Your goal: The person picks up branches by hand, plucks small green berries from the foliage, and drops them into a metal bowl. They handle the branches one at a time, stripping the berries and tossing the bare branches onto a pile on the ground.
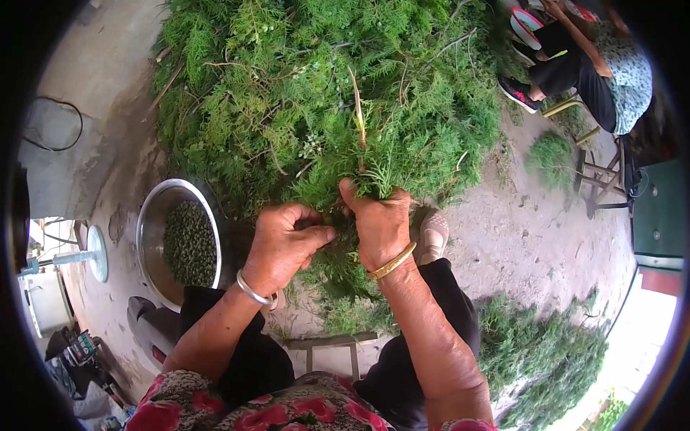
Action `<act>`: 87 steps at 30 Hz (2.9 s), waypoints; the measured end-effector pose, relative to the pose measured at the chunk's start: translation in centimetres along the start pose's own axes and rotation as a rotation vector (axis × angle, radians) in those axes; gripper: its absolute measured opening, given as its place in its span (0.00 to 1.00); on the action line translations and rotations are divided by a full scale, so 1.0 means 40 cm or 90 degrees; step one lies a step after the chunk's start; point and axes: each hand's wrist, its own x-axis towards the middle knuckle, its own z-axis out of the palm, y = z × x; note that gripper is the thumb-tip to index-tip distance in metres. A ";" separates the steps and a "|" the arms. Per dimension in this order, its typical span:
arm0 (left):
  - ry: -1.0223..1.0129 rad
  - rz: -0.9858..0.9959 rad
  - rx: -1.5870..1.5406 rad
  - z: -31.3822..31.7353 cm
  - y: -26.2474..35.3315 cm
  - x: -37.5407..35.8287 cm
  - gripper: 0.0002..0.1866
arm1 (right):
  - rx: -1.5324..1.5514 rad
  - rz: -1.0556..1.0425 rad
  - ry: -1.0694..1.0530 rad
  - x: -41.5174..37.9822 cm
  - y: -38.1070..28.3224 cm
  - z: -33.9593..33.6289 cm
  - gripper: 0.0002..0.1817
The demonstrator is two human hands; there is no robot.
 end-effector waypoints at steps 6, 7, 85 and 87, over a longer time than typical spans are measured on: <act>0.033 -0.086 -0.247 0.018 0.008 -0.006 0.06 | 0.007 0.023 0.021 0.008 -0.003 -0.003 0.06; 0.033 -0.086 -0.247 0.018 0.008 -0.006 0.06 | 0.009 0.032 0.035 0.008 -0.004 -0.002 0.05; -0.082 0.268 -0.353 0.009 0.106 -0.639 0.31 | 0.171 -0.056 0.001 -0.629 -0.132 -0.115 0.24; -0.192 0.265 -0.303 0.041 0.104 -0.648 0.41 | 0.085 -0.071 0.022 -0.656 -0.131 -0.056 0.29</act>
